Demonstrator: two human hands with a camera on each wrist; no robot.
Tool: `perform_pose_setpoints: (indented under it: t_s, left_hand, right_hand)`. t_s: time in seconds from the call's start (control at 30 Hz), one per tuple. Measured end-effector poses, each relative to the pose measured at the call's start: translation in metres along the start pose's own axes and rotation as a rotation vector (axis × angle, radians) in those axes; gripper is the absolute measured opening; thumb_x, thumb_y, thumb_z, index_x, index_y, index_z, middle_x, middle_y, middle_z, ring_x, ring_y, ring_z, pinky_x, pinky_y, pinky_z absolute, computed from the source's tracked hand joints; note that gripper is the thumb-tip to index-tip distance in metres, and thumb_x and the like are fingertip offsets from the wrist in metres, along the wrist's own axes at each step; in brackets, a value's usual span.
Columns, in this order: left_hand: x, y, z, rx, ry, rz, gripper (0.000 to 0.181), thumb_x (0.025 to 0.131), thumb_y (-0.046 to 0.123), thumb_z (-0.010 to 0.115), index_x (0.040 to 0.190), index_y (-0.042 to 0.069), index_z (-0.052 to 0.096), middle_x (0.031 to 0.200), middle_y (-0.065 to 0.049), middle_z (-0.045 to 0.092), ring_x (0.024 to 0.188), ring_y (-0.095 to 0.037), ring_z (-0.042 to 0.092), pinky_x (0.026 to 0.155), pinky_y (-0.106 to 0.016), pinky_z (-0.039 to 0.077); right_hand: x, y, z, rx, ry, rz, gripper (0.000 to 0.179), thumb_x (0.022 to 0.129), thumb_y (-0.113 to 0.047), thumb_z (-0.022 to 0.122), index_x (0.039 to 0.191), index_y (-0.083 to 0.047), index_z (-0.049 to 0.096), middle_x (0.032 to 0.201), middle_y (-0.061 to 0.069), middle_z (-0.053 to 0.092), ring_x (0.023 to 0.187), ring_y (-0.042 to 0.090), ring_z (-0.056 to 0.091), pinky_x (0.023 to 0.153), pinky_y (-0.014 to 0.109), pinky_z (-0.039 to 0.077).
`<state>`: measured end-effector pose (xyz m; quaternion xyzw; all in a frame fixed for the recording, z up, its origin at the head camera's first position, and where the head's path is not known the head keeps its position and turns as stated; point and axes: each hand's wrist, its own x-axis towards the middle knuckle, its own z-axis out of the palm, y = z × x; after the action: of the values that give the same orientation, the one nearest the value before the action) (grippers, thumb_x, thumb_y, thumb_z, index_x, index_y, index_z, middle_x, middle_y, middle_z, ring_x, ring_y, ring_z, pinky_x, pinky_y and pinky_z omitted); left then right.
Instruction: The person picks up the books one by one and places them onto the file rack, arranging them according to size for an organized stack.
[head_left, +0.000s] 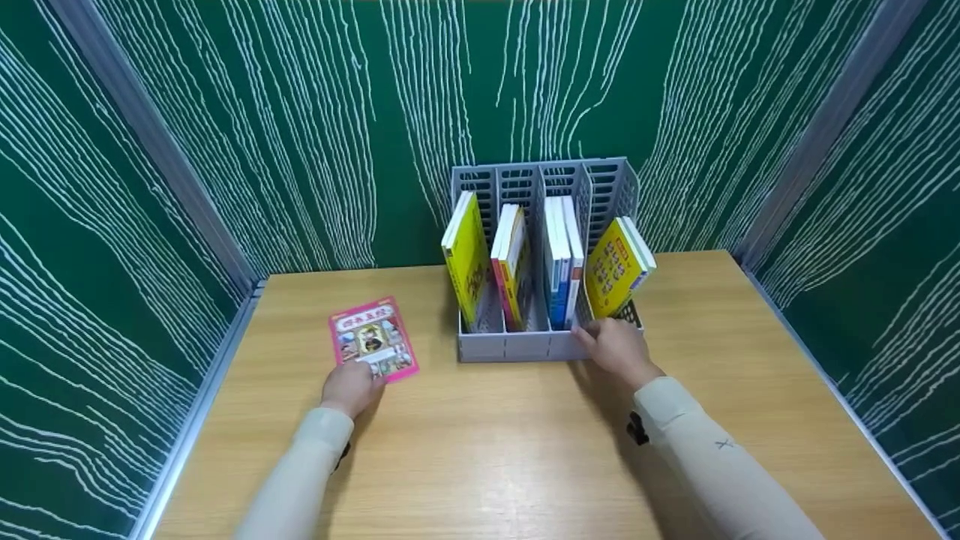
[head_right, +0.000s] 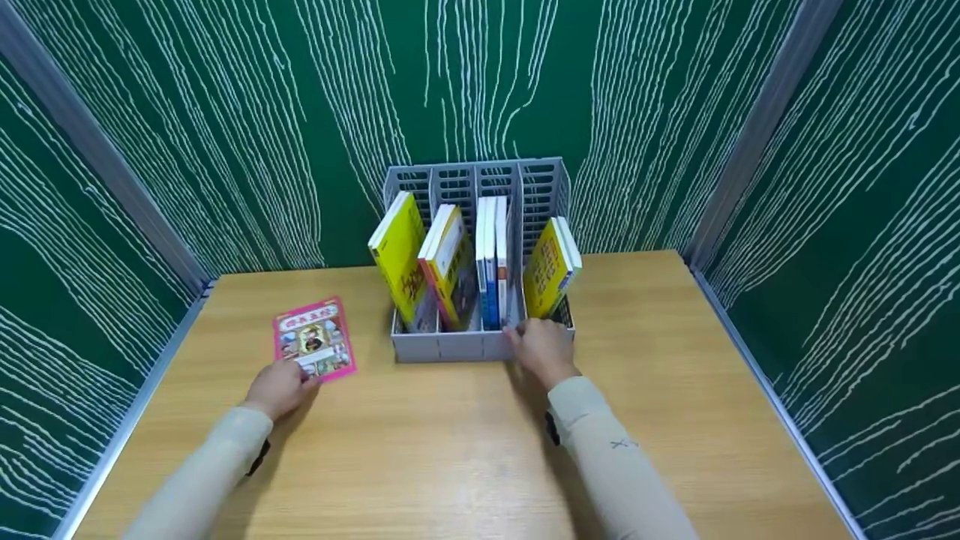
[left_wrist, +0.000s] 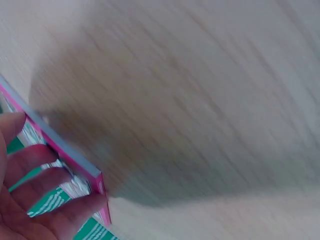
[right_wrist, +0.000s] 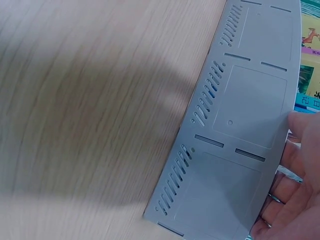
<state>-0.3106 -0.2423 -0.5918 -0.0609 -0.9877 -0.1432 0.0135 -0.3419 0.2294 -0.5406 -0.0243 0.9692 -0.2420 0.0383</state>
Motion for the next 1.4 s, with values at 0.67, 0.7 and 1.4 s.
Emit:
perform_pose_setpoints:
  t_s: [0.67, 0.7, 1.4]
  left_hand:
    - [0.015, 0.021, -0.007, -0.132, -0.125, -0.384, 0.060, 0.090, 0.035, 0.086, 0.127, -0.009, 0.069, 0.120, -0.027, 0.075, 0.114, -0.050, 0.070, 0.097, -0.060, 0.060]
    - [0.019, 0.017, -0.005, -0.137, -0.121, -0.381, 0.062, 0.088, 0.036, 0.087, 0.127, -0.009, 0.068, 0.119, -0.027, 0.075, 0.113, -0.050, 0.069, 0.097, -0.061, 0.060]
    - [0.026, 0.021, -0.012, -0.558, -0.191, -0.494, 0.090, 0.081, 0.002, 0.087, 0.152, -0.017, 0.034, 0.146, -0.034, 0.054, 0.138, -0.044, 0.055, 0.127, -0.053, 0.041]
  right_hand:
    - [0.003, 0.003, -0.003, 0.056, -0.055, 0.036, 0.048, 0.113, -0.040, 0.058, 0.130, 0.000, 0.075, 0.071, 0.004, 0.059, 0.068, 0.020, 0.056, 0.062, 0.030, 0.044]
    - [0.003, 0.003, -0.003, 0.057, -0.056, 0.039, 0.048, 0.113, -0.040, 0.058, 0.130, 0.000, 0.075, 0.071, 0.004, 0.059, 0.067, 0.020, 0.056, 0.062, 0.030, 0.044]
    - [0.002, 0.001, -0.004, 0.090, -0.064, 0.052, 0.049, 0.112, -0.042, 0.060, 0.133, -0.001, 0.074, 0.070, 0.003, 0.055, 0.067, 0.020, 0.055, 0.061, 0.030, 0.044]
